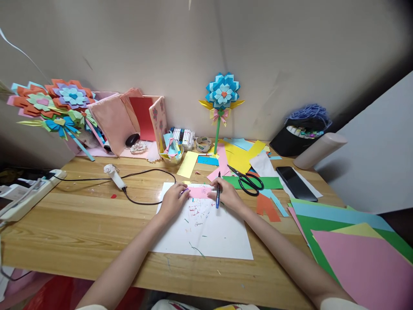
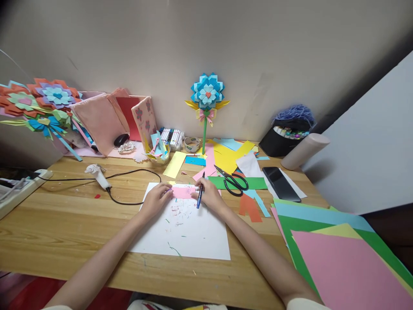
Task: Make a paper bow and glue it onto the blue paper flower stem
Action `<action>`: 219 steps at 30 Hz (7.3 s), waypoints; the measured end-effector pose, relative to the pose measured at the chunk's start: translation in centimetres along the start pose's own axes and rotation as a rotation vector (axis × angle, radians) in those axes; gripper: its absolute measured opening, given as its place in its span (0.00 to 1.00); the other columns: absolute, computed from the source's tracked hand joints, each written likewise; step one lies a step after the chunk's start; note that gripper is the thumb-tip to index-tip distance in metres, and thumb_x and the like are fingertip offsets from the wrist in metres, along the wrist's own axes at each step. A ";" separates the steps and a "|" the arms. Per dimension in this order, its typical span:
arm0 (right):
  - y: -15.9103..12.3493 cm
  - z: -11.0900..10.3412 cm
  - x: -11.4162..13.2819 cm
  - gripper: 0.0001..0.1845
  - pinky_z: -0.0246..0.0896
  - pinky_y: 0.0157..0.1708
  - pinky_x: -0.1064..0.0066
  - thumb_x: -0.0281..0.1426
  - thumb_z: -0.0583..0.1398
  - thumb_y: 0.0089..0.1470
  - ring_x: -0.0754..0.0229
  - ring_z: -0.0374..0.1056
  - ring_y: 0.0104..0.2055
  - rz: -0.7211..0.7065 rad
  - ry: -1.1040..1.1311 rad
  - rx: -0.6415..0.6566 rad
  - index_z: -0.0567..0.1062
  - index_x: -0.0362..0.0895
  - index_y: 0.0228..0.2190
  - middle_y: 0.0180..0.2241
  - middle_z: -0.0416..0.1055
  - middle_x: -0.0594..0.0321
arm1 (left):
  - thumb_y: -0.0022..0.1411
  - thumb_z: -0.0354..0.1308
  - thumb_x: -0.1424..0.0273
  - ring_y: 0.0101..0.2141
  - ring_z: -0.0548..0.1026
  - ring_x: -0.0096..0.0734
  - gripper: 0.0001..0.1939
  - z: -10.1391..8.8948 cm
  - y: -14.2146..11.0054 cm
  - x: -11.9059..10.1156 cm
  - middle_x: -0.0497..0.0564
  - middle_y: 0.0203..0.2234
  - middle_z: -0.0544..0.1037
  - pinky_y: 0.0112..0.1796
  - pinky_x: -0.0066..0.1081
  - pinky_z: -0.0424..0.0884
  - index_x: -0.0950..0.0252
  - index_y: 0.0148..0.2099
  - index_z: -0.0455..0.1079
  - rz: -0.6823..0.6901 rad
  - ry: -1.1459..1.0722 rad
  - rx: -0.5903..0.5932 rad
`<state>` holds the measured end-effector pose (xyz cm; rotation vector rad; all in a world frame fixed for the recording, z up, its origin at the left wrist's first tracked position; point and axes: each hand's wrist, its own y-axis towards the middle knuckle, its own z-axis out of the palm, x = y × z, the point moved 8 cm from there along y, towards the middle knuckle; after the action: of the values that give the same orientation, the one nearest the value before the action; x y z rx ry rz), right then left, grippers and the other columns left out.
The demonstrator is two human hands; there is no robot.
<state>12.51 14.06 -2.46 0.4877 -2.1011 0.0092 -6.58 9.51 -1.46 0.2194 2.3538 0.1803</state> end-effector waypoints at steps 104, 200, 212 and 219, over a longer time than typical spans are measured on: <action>-1.7 -1.1 0.0 0.16 0.60 0.38 0.66 0.39 0.57 0.51 0.60 0.63 0.37 0.054 0.306 -0.113 0.66 0.47 0.41 0.38 0.66 0.60 | 0.59 0.47 0.61 0.27 0.72 0.29 0.17 3.0 8.9 -4.3 0.48 0.22 0.75 0.30 0.26 0.66 0.66 0.31 0.72 0.079 -0.173 0.186; -4.7 1.1 0.0 0.35 0.56 0.11 0.78 0.64 0.54 0.32 0.73 0.51 0.12 0.291 0.772 0.168 0.58 0.44 0.24 0.15 0.53 0.75 | 0.43 0.63 0.62 0.20 0.67 0.23 0.13 3.1 7.5 -7.6 0.49 0.20 0.74 0.23 0.25 0.65 0.69 0.25 0.72 -0.223 -0.750 0.030; -4.7 1.1 0.1 0.34 0.54 0.10 0.79 0.63 0.56 0.31 0.73 0.50 0.12 0.289 0.791 0.168 0.59 0.45 0.25 0.16 0.51 0.75 | 0.44 0.62 0.62 0.20 0.67 0.24 0.13 2.9 7.7 -7.3 0.50 0.19 0.74 0.22 0.24 0.64 0.69 0.25 0.71 -0.220 -0.712 0.039; -5.3 1.2 1.0 0.36 0.59 0.18 0.74 0.65 0.50 0.35 0.71 0.54 0.16 0.235 0.752 0.261 0.61 0.44 0.28 0.20 0.55 0.72 | 0.47 0.61 0.61 0.22 0.68 0.25 0.14 1.7 7.9 -7.2 0.49 0.20 0.74 0.24 0.23 0.62 0.69 0.27 0.71 -0.171 -0.660 -0.030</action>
<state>12.86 8.62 -3.25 0.3163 -1.4038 0.5286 0.49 15.80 3.82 0.0478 1.7005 0.0470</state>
